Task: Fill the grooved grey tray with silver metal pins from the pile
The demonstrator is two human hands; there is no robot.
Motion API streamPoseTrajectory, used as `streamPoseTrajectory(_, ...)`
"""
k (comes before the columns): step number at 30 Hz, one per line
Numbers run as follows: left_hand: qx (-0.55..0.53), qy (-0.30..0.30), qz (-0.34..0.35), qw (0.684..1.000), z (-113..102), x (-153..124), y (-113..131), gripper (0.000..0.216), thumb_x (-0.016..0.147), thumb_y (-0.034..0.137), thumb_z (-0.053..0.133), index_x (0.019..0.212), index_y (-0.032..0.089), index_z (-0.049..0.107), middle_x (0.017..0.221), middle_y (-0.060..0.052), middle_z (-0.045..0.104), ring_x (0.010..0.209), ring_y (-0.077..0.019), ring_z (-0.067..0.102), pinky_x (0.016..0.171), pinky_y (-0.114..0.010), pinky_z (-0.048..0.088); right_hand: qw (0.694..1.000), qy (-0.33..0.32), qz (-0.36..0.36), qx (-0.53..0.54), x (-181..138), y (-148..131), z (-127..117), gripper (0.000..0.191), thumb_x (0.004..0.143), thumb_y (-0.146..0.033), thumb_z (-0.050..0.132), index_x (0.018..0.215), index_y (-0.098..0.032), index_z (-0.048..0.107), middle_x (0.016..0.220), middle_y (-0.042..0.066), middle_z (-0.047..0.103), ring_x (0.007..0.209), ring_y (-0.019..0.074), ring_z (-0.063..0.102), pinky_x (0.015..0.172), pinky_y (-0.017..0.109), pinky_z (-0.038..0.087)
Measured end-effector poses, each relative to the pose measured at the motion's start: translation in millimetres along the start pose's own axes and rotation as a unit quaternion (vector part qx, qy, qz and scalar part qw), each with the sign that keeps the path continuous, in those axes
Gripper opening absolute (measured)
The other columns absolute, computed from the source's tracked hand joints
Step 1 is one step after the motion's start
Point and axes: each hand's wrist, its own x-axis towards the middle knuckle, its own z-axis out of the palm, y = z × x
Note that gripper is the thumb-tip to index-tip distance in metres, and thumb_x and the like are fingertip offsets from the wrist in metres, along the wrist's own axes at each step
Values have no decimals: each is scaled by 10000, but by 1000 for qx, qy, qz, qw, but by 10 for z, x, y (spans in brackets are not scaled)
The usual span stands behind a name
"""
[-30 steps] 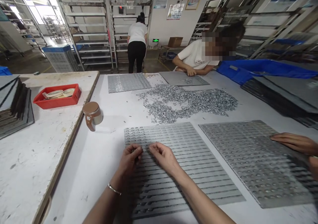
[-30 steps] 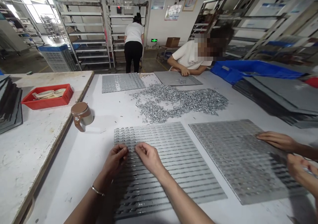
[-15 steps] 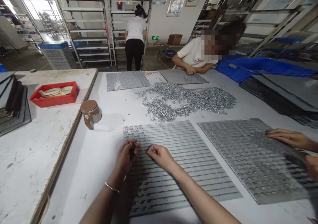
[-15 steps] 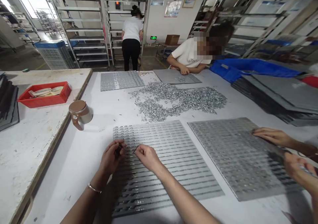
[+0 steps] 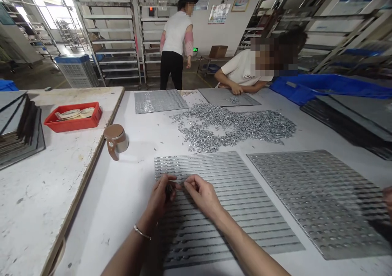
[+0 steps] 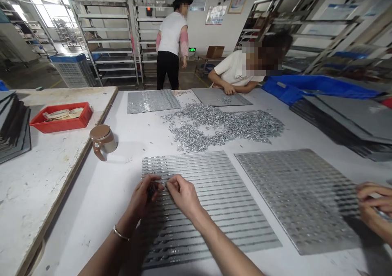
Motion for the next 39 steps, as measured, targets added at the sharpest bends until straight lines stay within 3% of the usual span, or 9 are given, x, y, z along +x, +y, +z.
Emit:
streamPoseTrajectory(3,37,-37,-12,999,84,-67,-37,640,819,733,547,971,125,677,511,26,541,374,-75,370,382,-212,185,988,-14,-152,-13,-115,-161,-92,165,965,-265,517,967,-230,679,905,37,687,830,176,637,751,285,493)
streamPoseTrajectory(6,52,-53,-43,996,142,-106,-111,708,804,791,503,971,124,676,445,63,440,355,-70,313,380,-212,163,973,-48,-213,-78,-177,-229,-115,178,932,-161,521,909,-226,684,886,40,669,848,187,628,773,308,499)
streamPoseTrajectory(10,46,-62,-87,993,166,-122,-195,715,805,804,478,1030,146,646,464,59,467,342,-76,320,369,-209,151,973,-58,-199,-104,-247,-191,-132,150,919,-134,527,840,-211,630,831,29,655,778,178,619,729,309,490)
streamPoseTrajectory(15,16,-153,-160,975,213,-161,-269,551,816,697,573,785,149,610,491,36,478,355,-78,384,339,-206,159,982,-66,-166,-55,-441,-88,-219,151,939,-153,487,825,-214,566,810,21,641,741,163,609,678,285,470)
streamPoseTrajectory(18,-13,-192,-178,965,277,-206,-321,457,805,589,655,778,134,626,591,8,545,377,-69,409,327,-214,177,990,-70,-124,-22,-555,6,-267,180,964,-207,471,824,-221,583,751,5,629,688,154,596,648,278,457)
streamPoseTrajectory(23,-31,-209,-190,959,339,-265,-358,389,784,518,727,804,139,646,711,-37,623,459,-84,479,346,-212,210,999,9,-17,49,-627,163,-308,209,959,-381,522,883,-229,644,616,-14,608,598,166,560,609,287,461)
streamPoseTrajectory(27,6,-195,-175,965,317,-264,-334,376,728,476,785,710,173,563,658,-1,606,427,-66,415,362,-215,197,995,36,2,93,-626,211,-287,260,918,-442,554,870,-213,668,673,12,627,635,171,557,623,293,460)
streamPoseTrajectory(33,219,-162,-78,959,198,-233,-184,312,775,434,736,722,178,567,512,64,464,427,-63,321,399,-213,210,981,-73,77,160,-547,133,-294,294,894,-452,578,795,-184,647,616,-31,500,576,123,433,525,242,341)
streamPoseTrajectory(39,306,-220,-112,919,86,-324,106,232,780,375,710,738,178,596,559,52,492,453,-74,375,423,-214,256,962,-230,37,141,-378,-108,-474,120,836,-238,591,731,-187,617,618,-46,502,584,104,415,526,221,292)
